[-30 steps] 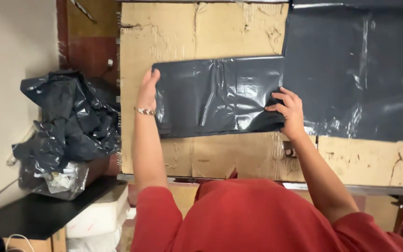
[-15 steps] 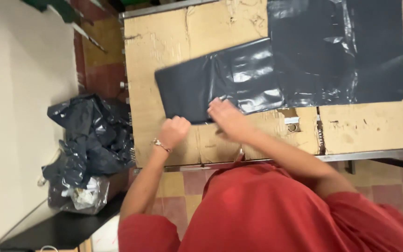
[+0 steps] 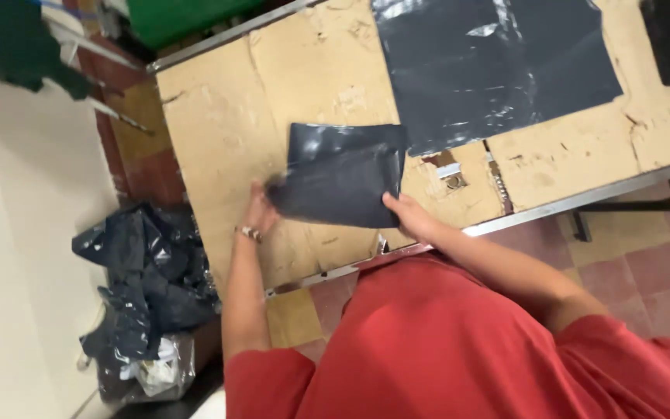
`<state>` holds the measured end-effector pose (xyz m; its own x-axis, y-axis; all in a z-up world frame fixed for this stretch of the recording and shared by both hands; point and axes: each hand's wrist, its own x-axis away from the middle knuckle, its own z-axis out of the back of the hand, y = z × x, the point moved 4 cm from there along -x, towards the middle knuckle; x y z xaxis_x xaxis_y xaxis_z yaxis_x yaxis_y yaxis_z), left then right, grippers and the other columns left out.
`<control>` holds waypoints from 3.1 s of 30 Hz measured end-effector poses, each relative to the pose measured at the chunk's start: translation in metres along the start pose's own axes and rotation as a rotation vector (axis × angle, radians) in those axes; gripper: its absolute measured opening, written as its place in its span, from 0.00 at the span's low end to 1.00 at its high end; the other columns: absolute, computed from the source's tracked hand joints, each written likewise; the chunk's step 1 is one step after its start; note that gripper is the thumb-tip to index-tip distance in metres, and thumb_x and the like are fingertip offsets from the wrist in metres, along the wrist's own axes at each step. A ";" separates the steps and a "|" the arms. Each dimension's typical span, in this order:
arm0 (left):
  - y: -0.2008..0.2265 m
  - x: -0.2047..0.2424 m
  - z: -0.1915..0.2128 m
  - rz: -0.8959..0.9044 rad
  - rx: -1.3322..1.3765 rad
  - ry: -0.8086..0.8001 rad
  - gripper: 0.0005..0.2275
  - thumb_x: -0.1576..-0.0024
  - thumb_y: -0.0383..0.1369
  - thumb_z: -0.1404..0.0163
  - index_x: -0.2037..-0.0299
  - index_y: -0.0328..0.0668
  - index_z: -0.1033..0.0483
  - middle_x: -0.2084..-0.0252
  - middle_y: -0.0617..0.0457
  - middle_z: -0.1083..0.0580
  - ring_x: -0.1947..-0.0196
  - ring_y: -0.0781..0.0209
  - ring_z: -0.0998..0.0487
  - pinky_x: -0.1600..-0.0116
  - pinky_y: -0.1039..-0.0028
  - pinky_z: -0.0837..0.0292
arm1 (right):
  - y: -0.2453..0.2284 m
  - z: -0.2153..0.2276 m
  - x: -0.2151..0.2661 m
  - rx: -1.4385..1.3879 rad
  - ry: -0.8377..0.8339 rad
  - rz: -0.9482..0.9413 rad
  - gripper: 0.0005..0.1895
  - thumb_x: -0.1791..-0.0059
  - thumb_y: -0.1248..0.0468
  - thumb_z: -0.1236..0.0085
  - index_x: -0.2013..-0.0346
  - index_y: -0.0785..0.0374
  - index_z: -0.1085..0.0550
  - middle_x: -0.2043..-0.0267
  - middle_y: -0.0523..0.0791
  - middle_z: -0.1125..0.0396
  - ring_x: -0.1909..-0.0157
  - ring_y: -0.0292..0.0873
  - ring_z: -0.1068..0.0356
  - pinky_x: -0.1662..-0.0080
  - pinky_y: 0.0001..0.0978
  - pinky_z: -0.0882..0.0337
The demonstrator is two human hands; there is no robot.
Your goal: Folding plastic bags and placing them into a basket
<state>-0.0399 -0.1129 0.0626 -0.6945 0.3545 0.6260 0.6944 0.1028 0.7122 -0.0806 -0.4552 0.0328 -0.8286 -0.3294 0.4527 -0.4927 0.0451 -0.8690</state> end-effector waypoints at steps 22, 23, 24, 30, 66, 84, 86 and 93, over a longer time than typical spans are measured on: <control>0.100 -0.146 -0.329 -0.872 -1.702 0.360 0.34 0.48 0.57 0.47 0.37 0.42 0.30 0.30 0.44 0.35 0.28 0.39 0.42 0.40 0.37 0.39 | -0.186 0.496 -0.129 0.679 0.987 0.127 0.29 0.56 0.48 0.33 0.51 0.64 0.29 0.56 0.50 0.28 0.54 0.53 0.28 0.52 0.45 0.31; 0.094 -0.159 -0.344 -0.848 -1.698 0.293 0.36 0.47 0.57 0.47 0.34 0.43 0.32 0.27 0.46 0.39 0.25 0.40 0.47 0.37 0.31 0.41 | -0.186 0.503 -0.138 0.648 0.949 0.042 0.28 0.56 0.47 0.32 0.53 0.62 0.29 0.58 0.49 0.28 0.56 0.52 0.28 0.54 0.45 0.31; 0.088 -0.167 -0.347 -0.842 -1.700 0.298 0.36 0.47 0.57 0.47 0.34 0.43 0.32 0.27 0.46 0.39 0.25 0.40 0.47 0.37 0.31 0.41 | -0.193 0.507 -0.137 0.648 0.942 0.043 0.28 0.56 0.47 0.32 0.53 0.62 0.29 0.58 0.49 0.28 0.56 0.52 0.28 0.54 0.45 0.31; 0.073 -0.181 -0.356 -0.678 -1.719 0.405 0.37 0.49 0.58 0.43 0.33 0.48 0.34 0.25 0.50 0.41 0.24 0.44 0.47 0.34 0.40 0.41 | -0.209 0.511 -0.148 0.815 0.651 -0.082 0.14 0.54 0.44 0.36 0.67 0.47 0.20 0.58 0.40 0.23 0.52 0.46 0.26 0.52 0.40 0.31; 0.117 0.143 -0.406 -1.440 -1.271 0.094 0.09 0.43 0.34 0.47 0.54 0.47 0.21 0.62 0.50 0.22 0.67 0.48 0.20 0.63 0.59 0.26 | -0.185 0.407 0.249 -0.019 0.285 0.452 0.34 0.59 0.69 0.57 0.36 0.66 0.31 0.37 0.47 0.36 0.78 0.18 0.39 0.80 0.05 0.38; 0.221 -0.176 -0.251 -0.529 0.625 0.181 0.41 0.44 0.68 0.65 0.39 0.36 0.25 0.38 0.42 0.27 0.37 0.46 0.27 0.33 0.63 0.31 | -0.362 0.441 -0.061 0.652 0.731 0.785 0.09 0.53 0.70 0.35 0.61 0.55 0.17 0.63 0.49 0.26 0.55 0.53 0.26 0.50 0.43 0.29; 0.158 -0.246 -0.220 -0.342 0.681 0.187 0.45 0.45 0.73 0.72 0.34 0.43 0.29 0.33 0.42 0.30 0.33 0.46 0.30 0.29 0.58 0.37 | -0.327 0.474 -0.173 0.705 0.674 0.564 0.05 0.56 0.66 0.41 0.67 0.61 0.20 0.69 0.53 0.28 0.59 0.63 0.28 0.53 0.59 0.36; 0.107 -0.292 -0.187 -0.283 -0.452 0.837 0.19 0.42 0.49 0.42 0.53 0.42 0.21 0.52 0.45 0.21 0.46 0.47 0.22 0.43 0.59 0.26 | -0.280 0.484 -0.287 0.890 0.655 0.209 0.10 0.56 0.51 0.33 0.65 0.48 0.17 0.67 0.48 0.24 0.56 0.59 0.24 0.54 0.48 0.27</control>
<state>0.2020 -0.3789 0.0152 -0.8533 -0.4172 0.3126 0.4665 -0.3433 0.8152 0.4241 -0.8300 0.0490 -0.9816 0.1771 0.0715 -0.1801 -0.7342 -0.6546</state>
